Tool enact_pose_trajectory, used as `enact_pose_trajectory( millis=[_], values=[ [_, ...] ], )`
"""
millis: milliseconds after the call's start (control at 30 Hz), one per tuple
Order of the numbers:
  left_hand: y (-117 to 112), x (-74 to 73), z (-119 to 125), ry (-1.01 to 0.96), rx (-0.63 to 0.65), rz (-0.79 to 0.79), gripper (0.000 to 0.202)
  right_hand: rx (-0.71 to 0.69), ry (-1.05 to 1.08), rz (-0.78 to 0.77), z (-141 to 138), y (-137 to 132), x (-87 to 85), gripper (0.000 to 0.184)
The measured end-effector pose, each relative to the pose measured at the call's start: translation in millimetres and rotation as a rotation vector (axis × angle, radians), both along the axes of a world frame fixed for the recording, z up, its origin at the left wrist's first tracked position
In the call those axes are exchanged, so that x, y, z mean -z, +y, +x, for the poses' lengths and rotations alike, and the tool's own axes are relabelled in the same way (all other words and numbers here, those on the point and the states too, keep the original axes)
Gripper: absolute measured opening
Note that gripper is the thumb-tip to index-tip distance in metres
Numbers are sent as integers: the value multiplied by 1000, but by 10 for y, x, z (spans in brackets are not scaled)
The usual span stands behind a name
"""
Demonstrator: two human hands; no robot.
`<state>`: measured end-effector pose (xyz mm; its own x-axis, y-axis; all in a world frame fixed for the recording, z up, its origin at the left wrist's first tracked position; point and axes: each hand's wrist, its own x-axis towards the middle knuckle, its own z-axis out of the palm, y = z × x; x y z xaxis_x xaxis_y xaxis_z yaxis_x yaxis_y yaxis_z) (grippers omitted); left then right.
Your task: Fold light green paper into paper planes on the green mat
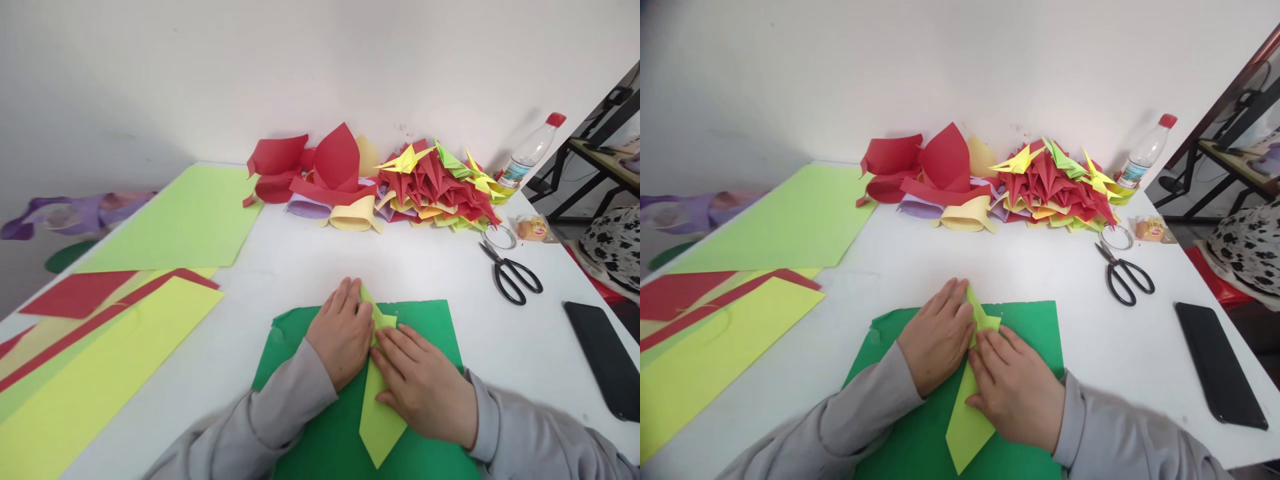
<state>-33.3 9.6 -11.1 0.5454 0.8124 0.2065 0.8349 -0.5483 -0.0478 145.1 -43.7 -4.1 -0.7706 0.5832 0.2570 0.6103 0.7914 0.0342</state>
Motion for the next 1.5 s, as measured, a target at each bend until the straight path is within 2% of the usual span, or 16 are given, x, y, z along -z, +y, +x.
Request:
enact_pose_trajectory(
  millis=[133,333,500,733,1233,1433,1500],
  values=[
    [72,-8,-46,-17,39,17,32,-15,-25,15,3,-7,3,48],
    [101,38,-93,17,70,52,50,-50,-79,52,-13,-10,-24,56],
    [69,24,-64,68,51,55,51,-88,-73,89,-31,-49,-37,57],
    [57,-20,-31,77,33,36,51,-62,-49,67,-35,-144,-36,58],
    [55,1,-14,32,9,10,50,-13,-100,76,85,-629,-55,60],
    [62,22,-18,48,19,26,51,-4,3,109,184,-815,61,50],
    [62,26,-22,38,19,28,51,-10,55,128,211,-835,48,50]
  ],
)
